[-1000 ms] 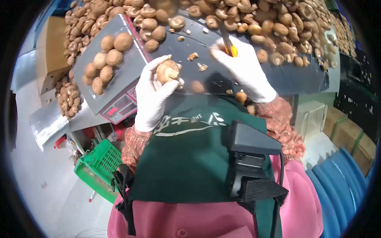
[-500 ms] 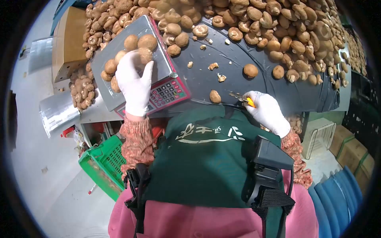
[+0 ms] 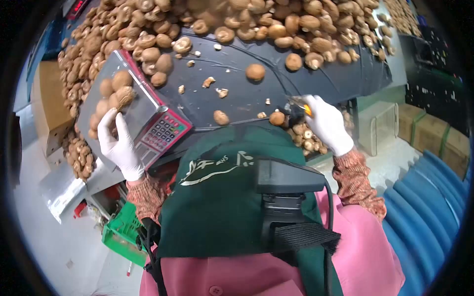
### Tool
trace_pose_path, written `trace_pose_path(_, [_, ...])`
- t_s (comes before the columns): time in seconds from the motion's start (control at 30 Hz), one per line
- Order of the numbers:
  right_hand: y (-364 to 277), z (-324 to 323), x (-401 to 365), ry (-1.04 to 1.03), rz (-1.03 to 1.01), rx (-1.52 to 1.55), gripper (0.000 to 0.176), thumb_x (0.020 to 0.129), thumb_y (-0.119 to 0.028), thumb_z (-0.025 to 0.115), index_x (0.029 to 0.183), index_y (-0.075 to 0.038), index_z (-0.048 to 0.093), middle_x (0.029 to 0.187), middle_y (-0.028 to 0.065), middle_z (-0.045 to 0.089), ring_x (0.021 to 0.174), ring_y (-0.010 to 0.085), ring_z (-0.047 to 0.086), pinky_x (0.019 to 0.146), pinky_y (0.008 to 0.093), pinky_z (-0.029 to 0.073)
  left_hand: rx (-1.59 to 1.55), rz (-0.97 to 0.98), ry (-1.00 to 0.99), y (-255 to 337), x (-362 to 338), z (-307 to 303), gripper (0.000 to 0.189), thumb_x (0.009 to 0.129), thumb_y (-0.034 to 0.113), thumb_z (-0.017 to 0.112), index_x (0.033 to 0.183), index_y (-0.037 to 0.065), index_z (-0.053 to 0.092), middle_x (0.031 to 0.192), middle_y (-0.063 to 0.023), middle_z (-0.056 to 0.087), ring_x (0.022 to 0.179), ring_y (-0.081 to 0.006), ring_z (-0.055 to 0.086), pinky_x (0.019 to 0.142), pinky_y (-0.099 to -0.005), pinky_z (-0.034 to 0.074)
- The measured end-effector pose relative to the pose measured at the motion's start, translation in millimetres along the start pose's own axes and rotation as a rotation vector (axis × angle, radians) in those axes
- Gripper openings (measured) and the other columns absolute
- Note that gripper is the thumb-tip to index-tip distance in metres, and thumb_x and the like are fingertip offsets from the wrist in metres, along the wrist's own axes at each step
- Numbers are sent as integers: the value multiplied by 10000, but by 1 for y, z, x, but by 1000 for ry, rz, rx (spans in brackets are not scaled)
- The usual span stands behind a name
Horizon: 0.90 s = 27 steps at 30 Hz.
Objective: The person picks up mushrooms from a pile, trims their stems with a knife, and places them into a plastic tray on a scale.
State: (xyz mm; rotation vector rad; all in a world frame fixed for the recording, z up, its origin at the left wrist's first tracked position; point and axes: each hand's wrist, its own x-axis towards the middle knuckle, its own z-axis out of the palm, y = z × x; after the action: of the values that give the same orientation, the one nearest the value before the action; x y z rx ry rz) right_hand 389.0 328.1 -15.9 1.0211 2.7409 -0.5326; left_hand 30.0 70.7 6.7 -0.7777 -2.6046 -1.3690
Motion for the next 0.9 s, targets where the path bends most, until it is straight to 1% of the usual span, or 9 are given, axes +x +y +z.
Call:
trace_pose_path(0.17, [-46,22,38,33,-187,101,443,802,-129,694,1228,-132,572,1040,108,622,830,336,676,726,402,553,-81,191,-148,21,-14,23,182,882,-45,671,1058,-1,686,1041,-91,685,954,-169,649,874,-299,514])
trace_pose_path(0.33, [-71,50,96,307,-3,168,460,826,-169,695,1270,-138,579,1107,116,604,825,333,676,694,414,554,-235,29,-277,36,-33,25,156,880,-61,661,1025,-6,681,1026,-92,679,931,-171,652,851,-288,521])
trace_pose_path(0.43, [-59,56,118,398,-228,367,449,842,-221,704,1259,-98,590,988,96,629,757,282,677,667,383,549,-197,33,-353,33,-46,27,187,900,-70,640,1068,-1,682,1049,-52,674,929,-102,619,830,-245,503])
trace_pose_path(0.5, [-61,16,118,-265,183,1133,350,974,-299,591,1194,-28,605,712,-32,571,551,50,491,498,205,397,-280,-57,-419,40,-51,32,193,905,-44,644,1085,12,686,1032,-42,672,907,-95,611,812,-238,494])
trace_pose_path(0.6, [-77,2,111,-423,238,1703,357,1047,-392,493,1043,-50,597,567,-35,438,452,46,379,427,197,305,-304,-78,-549,53,-47,45,231,896,23,673,1127,24,683,1085,-74,684,971,-146,638,862,-282,503])
trace_pose_path(0.63, [-84,0,110,-480,217,1870,305,1016,-337,563,1090,-41,582,678,-16,518,463,55,395,423,206,343,-300,-104,-594,62,-45,49,279,877,46,695,1153,17,673,1121,-113,692,1010,-188,668,896,-320,522])
trace_pose_path(0.73, [-109,1,106,-659,131,2079,318,1019,-329,570,1159,-43,571,736,12,577,451,65,443,388,201,348,-629,-213,-641,66,-44,67,553,887,59,710,1399,-1,509,1330,-162,610,1203,-218,607,1024,-342,480])
trace_pose_path(0.83, [-135,3,105,-687,146,2088,347,1013,-371,576,1092,-35,602,677,-7,569,442,58,455,388,202,343,-969,-433,-702,73,-40,65,601,900,29,687,1441,-35,433,1389,-183,549,1268,-236,551,1087,-363,432])
trace_pose_path(0.9, [-141,-7,108,-609,85,1633,373,994,-412,596,1007,-41,625,652,-26,552,458,46,458,413,197,338,-1069,-504,-673,65,-37,58,602,902,17,678,1445,-34,422,1380,-175,545,1277,-231,539,1101,-370,417])
